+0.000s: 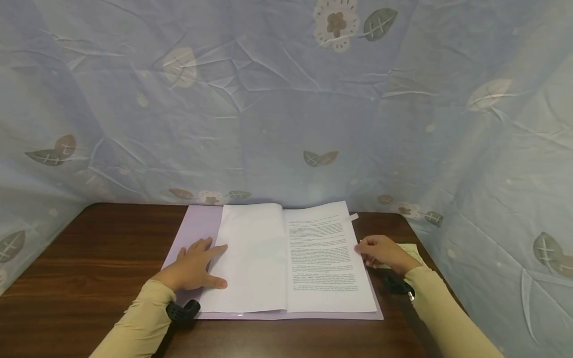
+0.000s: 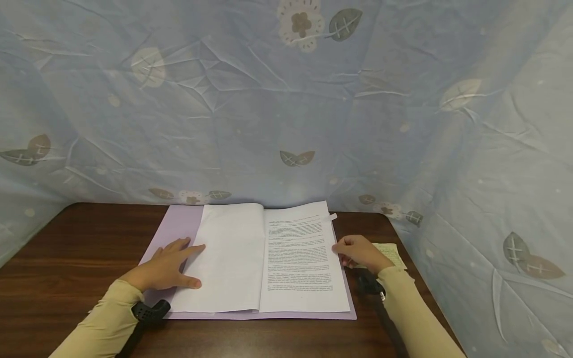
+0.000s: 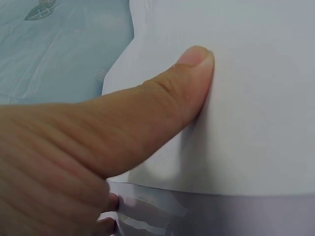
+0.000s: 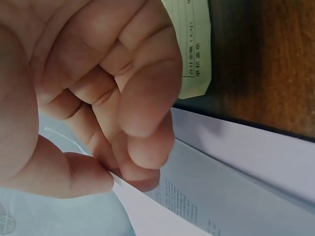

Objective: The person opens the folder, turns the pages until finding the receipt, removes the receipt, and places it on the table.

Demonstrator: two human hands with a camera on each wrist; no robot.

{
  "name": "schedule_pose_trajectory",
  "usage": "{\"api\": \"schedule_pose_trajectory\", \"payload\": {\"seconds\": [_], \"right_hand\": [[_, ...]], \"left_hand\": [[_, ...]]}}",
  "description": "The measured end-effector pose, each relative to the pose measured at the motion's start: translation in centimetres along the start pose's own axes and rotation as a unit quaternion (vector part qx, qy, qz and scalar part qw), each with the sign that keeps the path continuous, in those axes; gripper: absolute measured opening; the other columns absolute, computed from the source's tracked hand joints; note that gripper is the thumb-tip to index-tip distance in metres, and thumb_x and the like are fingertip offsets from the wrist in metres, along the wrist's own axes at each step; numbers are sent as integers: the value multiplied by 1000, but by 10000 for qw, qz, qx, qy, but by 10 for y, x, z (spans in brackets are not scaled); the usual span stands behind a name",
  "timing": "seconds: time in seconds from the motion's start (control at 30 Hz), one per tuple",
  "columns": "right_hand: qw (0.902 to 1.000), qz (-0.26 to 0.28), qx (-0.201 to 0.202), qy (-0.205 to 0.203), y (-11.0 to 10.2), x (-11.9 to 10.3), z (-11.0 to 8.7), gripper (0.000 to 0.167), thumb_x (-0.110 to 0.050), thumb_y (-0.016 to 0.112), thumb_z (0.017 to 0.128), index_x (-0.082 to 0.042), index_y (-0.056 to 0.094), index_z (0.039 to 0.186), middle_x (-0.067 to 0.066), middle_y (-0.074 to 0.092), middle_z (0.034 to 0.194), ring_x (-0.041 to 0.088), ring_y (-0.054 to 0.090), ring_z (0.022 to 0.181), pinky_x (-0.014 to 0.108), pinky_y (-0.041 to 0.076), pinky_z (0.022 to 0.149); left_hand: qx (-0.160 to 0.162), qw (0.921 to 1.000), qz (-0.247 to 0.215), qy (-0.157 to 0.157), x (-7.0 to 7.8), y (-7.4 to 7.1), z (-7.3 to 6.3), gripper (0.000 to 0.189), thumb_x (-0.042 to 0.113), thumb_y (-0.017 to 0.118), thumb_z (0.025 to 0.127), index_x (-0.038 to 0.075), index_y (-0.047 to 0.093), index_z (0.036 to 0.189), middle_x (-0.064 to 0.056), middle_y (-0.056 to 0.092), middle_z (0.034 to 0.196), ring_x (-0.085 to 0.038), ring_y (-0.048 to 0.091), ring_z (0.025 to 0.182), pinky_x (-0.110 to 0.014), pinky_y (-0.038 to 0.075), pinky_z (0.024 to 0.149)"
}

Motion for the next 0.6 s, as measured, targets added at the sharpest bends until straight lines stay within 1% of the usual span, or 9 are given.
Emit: {"api": "schedule_pose_trajectory", "payload": {"seconds": [0.17,0.33,0.5,0.6], "right_hand": [[9999,-44,32,-93,1,2,0,24,-24,68,100,-2,68,90,7,63,75,20,60,68,31,51,59],[9998,-80,143,-60,2,5,1,23,-24,68,100,-2,68,90,6,62,74,19,59,67,31,50,58],[9988,-382,314,-29,3,15,5,22,-24,70,98,-5,69,88,4,62,74,18,59,66,30,50,56],[9976,-567,404,-20,3,17,6,21,-23,71,97,-5,70,86,4,63,73,18,58,63,30,48,53]], "left_hand": [[-1,10000,8,-13,0,-1,0,107,63,85,71,10,46,155,-39,23,160,-61,18,147,-85,8,108],[-11,10000,24,-20,-1,-1,1,107,63,85,72,10,46,156,-39,23,160,-62,18,147,-85,8,109],[-10,10000,5,-14,-1,0,1,107,63,85,72,10,46,156,-40,22,160,-62,18,147,-85,8,109],[-3,10000,-8,-1,-1,0,1,107,63,85,72,9,46,155,-40,22,160,-62,18,147,-85,8,108]]}}
Point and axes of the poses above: each hand's wrist, its own z-axis towards the middle knuckle, its own y-axis out of the palm, x = y × z, the point moved 5 cm from there along z, towards the middle knuckle
